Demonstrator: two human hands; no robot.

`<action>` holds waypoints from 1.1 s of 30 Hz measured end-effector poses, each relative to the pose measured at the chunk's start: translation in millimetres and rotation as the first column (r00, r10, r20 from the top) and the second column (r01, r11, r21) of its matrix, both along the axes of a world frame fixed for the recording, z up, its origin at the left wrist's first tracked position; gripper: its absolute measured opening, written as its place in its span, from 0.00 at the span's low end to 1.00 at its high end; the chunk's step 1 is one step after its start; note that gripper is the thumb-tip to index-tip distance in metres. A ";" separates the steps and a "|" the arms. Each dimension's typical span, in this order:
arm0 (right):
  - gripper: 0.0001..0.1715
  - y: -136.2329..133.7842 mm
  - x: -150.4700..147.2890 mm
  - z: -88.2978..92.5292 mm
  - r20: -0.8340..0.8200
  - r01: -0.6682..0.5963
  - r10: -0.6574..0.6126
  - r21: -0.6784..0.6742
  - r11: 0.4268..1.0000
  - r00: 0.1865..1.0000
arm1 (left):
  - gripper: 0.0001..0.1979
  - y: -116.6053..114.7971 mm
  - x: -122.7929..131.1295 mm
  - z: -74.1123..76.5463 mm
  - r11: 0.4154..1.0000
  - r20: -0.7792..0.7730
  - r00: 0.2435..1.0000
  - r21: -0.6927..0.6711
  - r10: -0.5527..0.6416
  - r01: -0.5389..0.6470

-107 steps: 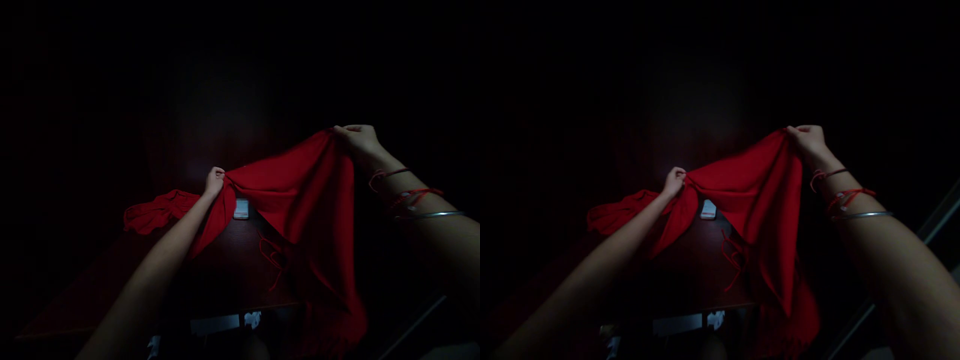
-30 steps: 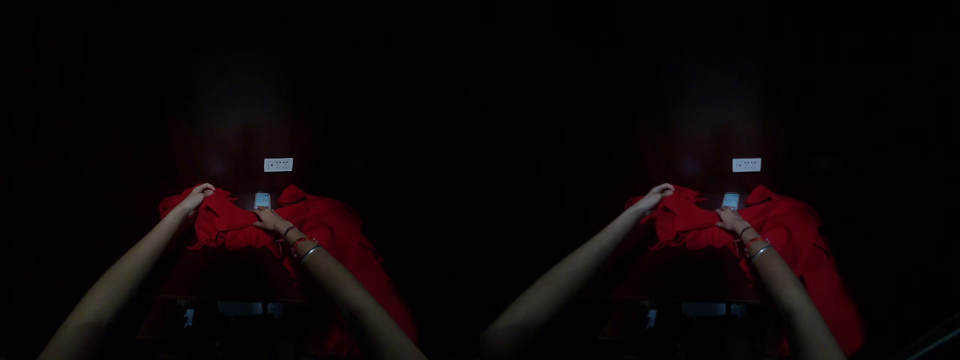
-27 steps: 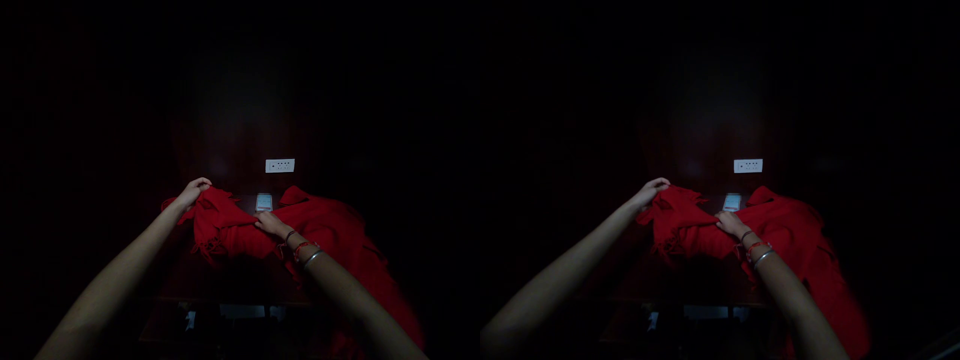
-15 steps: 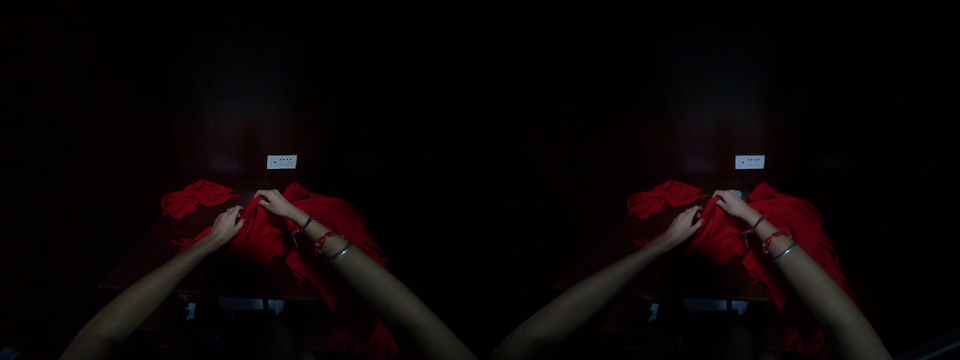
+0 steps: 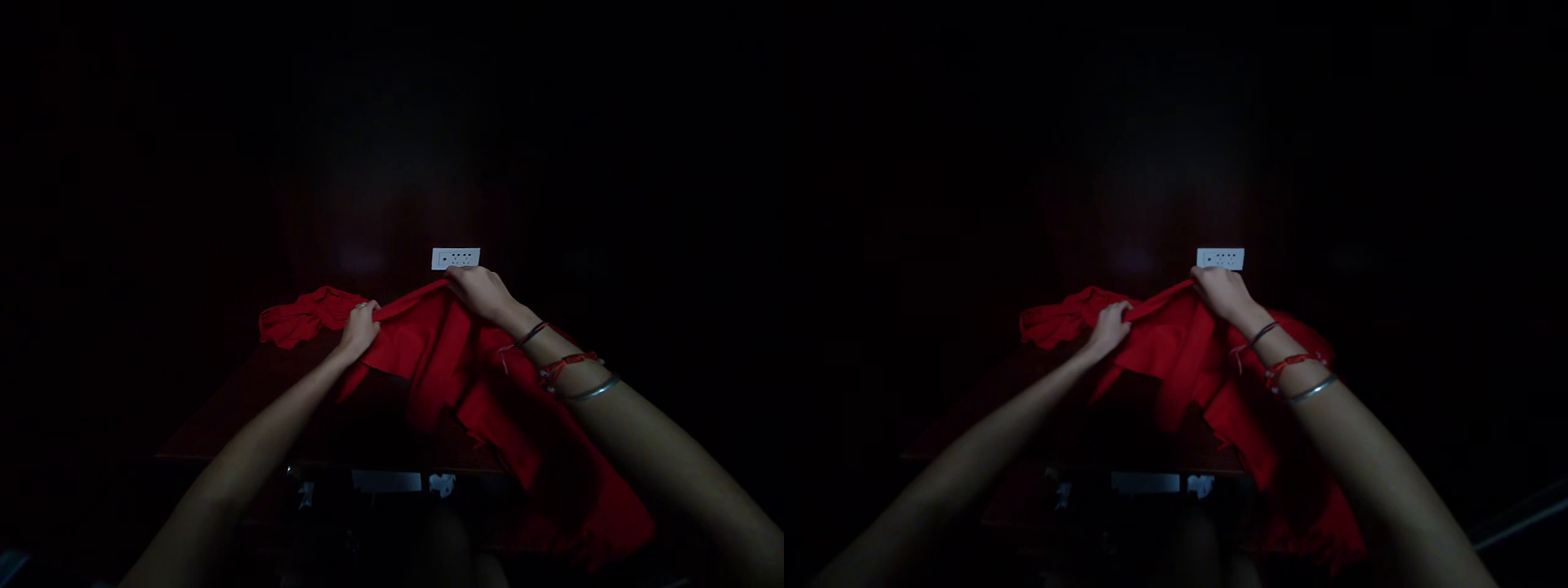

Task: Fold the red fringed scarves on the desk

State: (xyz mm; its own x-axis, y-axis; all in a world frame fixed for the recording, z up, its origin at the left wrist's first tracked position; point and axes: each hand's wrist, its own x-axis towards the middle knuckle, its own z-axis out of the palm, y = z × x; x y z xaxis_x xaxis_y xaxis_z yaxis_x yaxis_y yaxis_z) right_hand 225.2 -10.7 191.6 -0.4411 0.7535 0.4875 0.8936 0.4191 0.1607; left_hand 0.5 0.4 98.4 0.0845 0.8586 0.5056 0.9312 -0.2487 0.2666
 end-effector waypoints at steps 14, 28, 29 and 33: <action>0.14 30.7 66.0 6.2 -0.058 0.219 -0.220 -0.035 0.975 0.974 | 0.14 -19.2 -155.9 114.0 0.939 -0.173 0.925 0.138 0.337 -0.316; 0.16 63.7 36.4 -6.8 -0.179 0.053 -0.100 -0.251 0.966 0.979 | 0.15 -34.8 -126.3 135.7 0.919 0.079 0.995 -0.393 0.054 -0.019; 0.16 62.1 12.9 -9.2 -0.181 0.010 -0.060 -0.265 0.964 0.982 | 0.19 -32.8 -91.9 114.8 0.912 0.108 0.993 -0.400 -0.052 0.092; 0.16 46.8 -60.3 -4.5 -0.183 -0.200 0.159 -0.234 0.951 0.970 | 0.36 -21.8 27.9 34.5 0.909 0.272 0.896 -0.129 -0.352 0.396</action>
